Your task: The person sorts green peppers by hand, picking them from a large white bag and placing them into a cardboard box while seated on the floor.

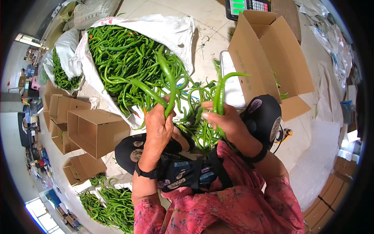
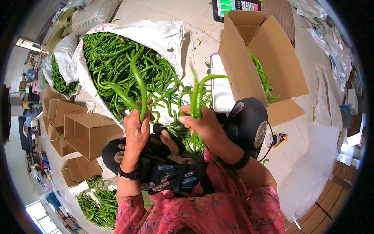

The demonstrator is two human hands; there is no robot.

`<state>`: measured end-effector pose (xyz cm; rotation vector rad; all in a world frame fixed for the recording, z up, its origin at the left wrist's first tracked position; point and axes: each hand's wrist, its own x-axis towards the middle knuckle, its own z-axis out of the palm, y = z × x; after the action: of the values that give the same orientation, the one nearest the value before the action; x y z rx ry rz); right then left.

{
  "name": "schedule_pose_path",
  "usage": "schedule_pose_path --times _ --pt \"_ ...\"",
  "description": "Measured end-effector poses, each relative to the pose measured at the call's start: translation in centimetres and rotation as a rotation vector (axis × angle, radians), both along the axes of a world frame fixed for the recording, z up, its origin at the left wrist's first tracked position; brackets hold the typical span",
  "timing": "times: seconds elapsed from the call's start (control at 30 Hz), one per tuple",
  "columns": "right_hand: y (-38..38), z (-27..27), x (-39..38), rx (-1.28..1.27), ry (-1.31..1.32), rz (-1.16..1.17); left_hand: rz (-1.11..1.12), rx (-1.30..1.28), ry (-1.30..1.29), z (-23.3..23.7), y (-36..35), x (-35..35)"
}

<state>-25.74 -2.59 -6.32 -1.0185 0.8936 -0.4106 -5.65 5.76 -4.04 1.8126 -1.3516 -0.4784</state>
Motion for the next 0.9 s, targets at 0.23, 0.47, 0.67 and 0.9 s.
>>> schedule_pose_path --times 0.23,0.47,0.67,0.9 --pt "-1.0 3.9 1.2 -0.066 -0.053 -0.095 -0.087 0.012 -0.119 -0.6 0.4 -0.2" --pt "-1.2 1.6 4.4 0.059 -0.175 0.053 -0.25 0.171 -0.506 -0.3 0.9 -0.9" --pt "-2.2 3.2 2.4 0.195 -0.316 -0.078 -0.202 0.132 0.911 2.0 0.6 2.0" --pt "-2.9 2.9 0.1 0.125 -0.412 0.123 -0.048 -0.291 1.71 1.4 0.8 4.1"
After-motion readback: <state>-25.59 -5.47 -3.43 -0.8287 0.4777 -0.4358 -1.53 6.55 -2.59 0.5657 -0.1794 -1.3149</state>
